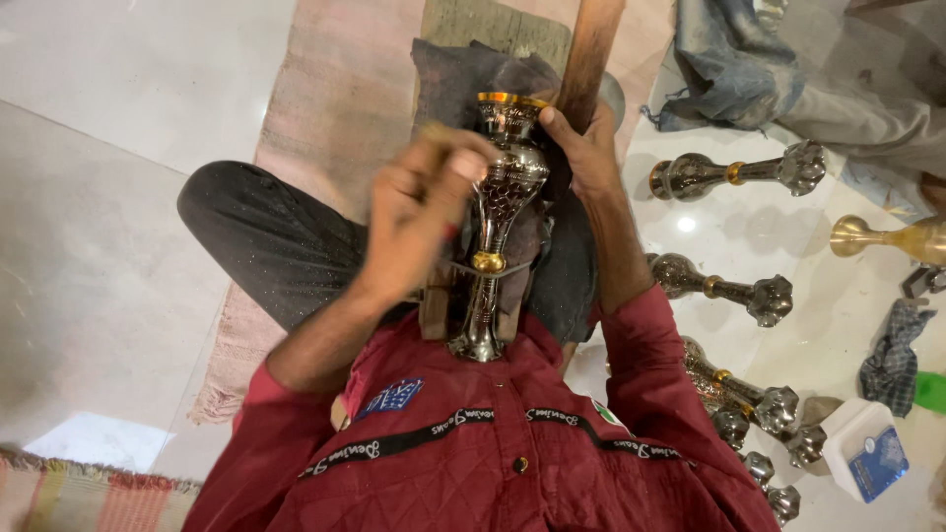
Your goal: The person sits on the floor with an ornate metal vase clamped in a wooden fixture on their lap and engraves decorative patterns into it. They hold a chisel against the vase surface with one hand and strike it repeatedly with a wooden mallet held in the other hand, repositioning the chisel to work different areas of the pattern.
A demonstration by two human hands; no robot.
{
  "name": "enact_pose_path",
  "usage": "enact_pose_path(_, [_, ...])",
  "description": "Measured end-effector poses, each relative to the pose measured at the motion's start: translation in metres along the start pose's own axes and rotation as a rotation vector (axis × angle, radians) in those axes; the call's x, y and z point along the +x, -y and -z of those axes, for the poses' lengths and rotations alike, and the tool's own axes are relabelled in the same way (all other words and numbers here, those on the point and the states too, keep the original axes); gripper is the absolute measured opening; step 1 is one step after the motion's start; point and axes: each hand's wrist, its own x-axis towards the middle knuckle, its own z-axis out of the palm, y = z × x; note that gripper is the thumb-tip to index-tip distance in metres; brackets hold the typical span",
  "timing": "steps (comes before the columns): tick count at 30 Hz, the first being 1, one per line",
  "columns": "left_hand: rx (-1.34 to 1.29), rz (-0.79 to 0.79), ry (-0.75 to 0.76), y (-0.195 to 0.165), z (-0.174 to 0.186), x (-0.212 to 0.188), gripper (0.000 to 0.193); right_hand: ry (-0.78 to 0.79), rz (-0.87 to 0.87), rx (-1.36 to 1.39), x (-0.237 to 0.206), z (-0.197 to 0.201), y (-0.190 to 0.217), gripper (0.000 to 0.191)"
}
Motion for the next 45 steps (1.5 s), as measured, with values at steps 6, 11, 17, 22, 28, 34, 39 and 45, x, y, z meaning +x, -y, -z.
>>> enact_pose_path(6, [0.336, -0.175, 0.041, 0.052, 0.012, -0.057, 0.011, 0.027, 0.133, -0.210, 0.007, -0.005, 0.008, 0.032])
enact_pose_path(11, [0.747, -0.304, 0.228, 0.076, -0.012, -0.089, 0.022, -0.025, 0.471, -0.957, 0.013, -0.031, 0.026, 0.045])
enact_pose_path(17, [0.738, -0.389, 0.339, 0.072, -0.012, -0.081, 0.022, 0.130, 0.211, -0.494, 0.009, -0.019, 0.035, 0.038])
enact_pose_path(22, [0.709, -0.426, 0.427, 0.074, -0.016, -0.080, 0.026, 0.105, 0.018, -0.067, 0.009, -0.008, 0.020, 0.034])
enact_pose_path(28, [0.732, -0.527, 0.467, 0.080, 0.004, -0.080, 0.026, 0.061, 0.165, -0.465, 0.015, -0.016, 0.022, 0.041])
enact_pose_path(34, [0.707, -0.549, 0.454, 0.085, 0.016, -0.084, 0.029, 0.034, 0.259, -0.562, 0.009, -0.023, 0.020, 0.041])
enact_pose_path(39, [1.027, -0.162, 0.234, 0.067, 0.022, -0.056, 0.025, -0.178, 0.102, -0.272, -0.021, 0.004, 0.001, 0.033])
enact_pose_path(45, [1.310, -0.455, 0.207, -0.006, 0.055, 0.009, 0.020, -0.237, -0.310, 0.024, -0.080, 0.060, 0.005, 0.044])
